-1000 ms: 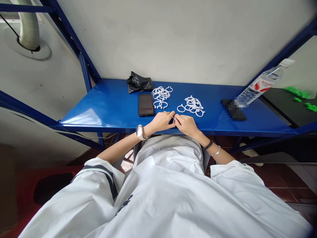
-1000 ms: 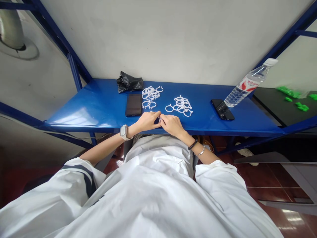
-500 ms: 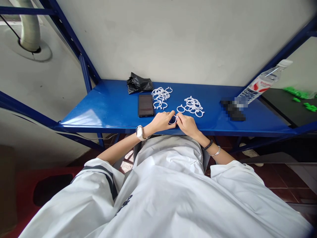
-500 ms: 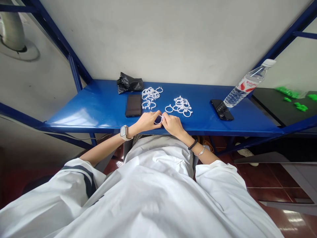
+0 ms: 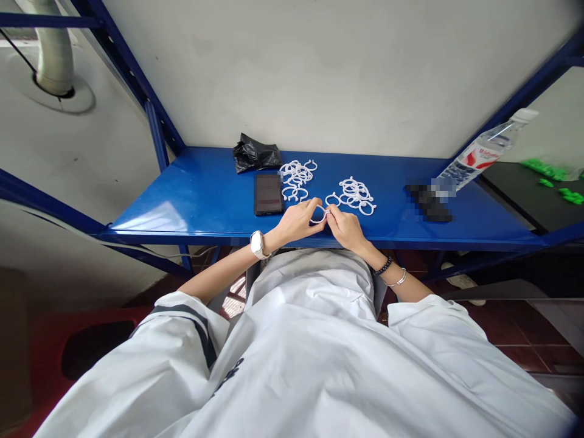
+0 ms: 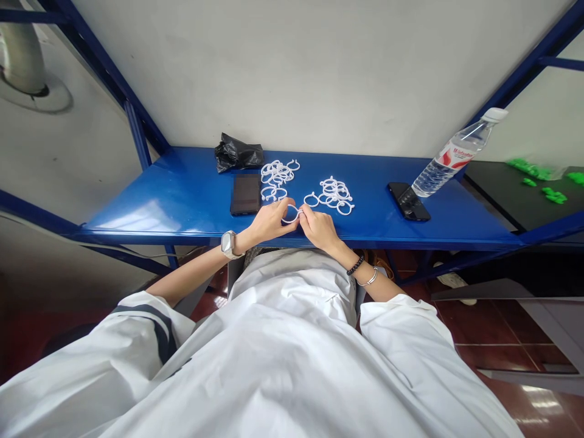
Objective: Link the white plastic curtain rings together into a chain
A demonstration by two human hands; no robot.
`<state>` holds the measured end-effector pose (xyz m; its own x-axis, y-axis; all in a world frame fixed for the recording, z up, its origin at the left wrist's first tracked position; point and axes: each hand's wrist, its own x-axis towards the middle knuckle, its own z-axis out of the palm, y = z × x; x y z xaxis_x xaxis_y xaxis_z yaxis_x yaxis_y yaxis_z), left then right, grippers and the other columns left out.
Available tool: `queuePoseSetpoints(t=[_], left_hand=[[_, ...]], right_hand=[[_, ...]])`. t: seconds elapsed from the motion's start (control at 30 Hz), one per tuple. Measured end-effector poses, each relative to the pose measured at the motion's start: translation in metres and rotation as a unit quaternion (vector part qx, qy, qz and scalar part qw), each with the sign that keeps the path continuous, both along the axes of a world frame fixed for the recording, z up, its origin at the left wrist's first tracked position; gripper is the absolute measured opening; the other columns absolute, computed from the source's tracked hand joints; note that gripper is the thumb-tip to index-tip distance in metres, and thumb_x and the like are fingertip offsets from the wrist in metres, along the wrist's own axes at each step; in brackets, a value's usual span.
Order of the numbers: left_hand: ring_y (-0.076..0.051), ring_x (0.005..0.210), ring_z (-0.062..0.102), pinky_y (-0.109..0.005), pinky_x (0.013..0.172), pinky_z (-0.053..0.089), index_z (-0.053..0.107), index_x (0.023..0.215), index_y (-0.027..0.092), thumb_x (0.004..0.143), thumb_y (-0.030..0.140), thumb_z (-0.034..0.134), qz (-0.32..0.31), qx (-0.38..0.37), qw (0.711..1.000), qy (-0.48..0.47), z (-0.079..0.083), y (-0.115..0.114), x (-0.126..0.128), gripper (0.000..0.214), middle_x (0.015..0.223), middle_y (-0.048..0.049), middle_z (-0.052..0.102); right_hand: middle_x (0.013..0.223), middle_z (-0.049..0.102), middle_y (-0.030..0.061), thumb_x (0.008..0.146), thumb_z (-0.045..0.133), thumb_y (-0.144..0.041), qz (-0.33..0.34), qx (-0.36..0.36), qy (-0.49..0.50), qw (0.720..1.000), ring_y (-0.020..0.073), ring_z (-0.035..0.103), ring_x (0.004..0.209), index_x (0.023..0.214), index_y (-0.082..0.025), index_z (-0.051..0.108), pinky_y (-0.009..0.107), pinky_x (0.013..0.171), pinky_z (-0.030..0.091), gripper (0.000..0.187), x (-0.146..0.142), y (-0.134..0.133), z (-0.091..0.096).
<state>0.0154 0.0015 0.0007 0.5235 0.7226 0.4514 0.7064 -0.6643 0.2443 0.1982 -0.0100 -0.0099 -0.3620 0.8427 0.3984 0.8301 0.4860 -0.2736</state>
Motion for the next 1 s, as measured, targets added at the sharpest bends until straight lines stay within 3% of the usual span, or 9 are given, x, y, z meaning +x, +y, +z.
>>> queuePoseSetpoints(t=[0.27,0.6,1.0], left_hand=[[-0.018,0.073,0.066,-0.025,0.058,0.039,0.052,0.112,0.014,0.097,0.043,0.042,-0.009,0.005,1.0,0.014,-0.001,0.001,-0.001,0.034,0.086,-0.0079,0.069],[-0.023,0.066,0.065,-0.028,0.055,0.033,0.054,0.105,0.016,0.103,0.046,0.025,-0.029,-0.012,0.994,0.102,-0.002,0.004,0.0,0.042,0.074,-0.0091,0.067],[-0.024,0.065,0.065,-0.028,0.056,0.033,0.054,0.11,0.014,0.104,0.046,0.024,-0.036,-0.013,0.989,0.141,-0.003,0.005,0.0,0.043,0.074,-0.0096,0.067]], right_hand=[[0.064,0.066,0.0038,0.099,0.027,-0.031,0.011,-0.021,0.024,0.999,0.0222,0.062,0.06,0.091,-0.021,0.056,0.027,0.057,0.031,0.031,0.002,0.002,0.0],[0.054,0.053,-0.0027,0.1,0.026,-0.045,0.107,-0.104,0.187,0.971,0.0146,0.051,0.051,0.074,-0.024,0.042,0.026,0.061,0.038,0.037,0.004,0.002,0.007],[0.053,0.049,-0.0034,0.098,0.03,-0.044,0.107,-0.124,0.201,0.966,0.0138,0.046,0.05,0.07,-0.023,0.042,0.027,0.061,0.035,0.037,0.006,0.003,0.009]])
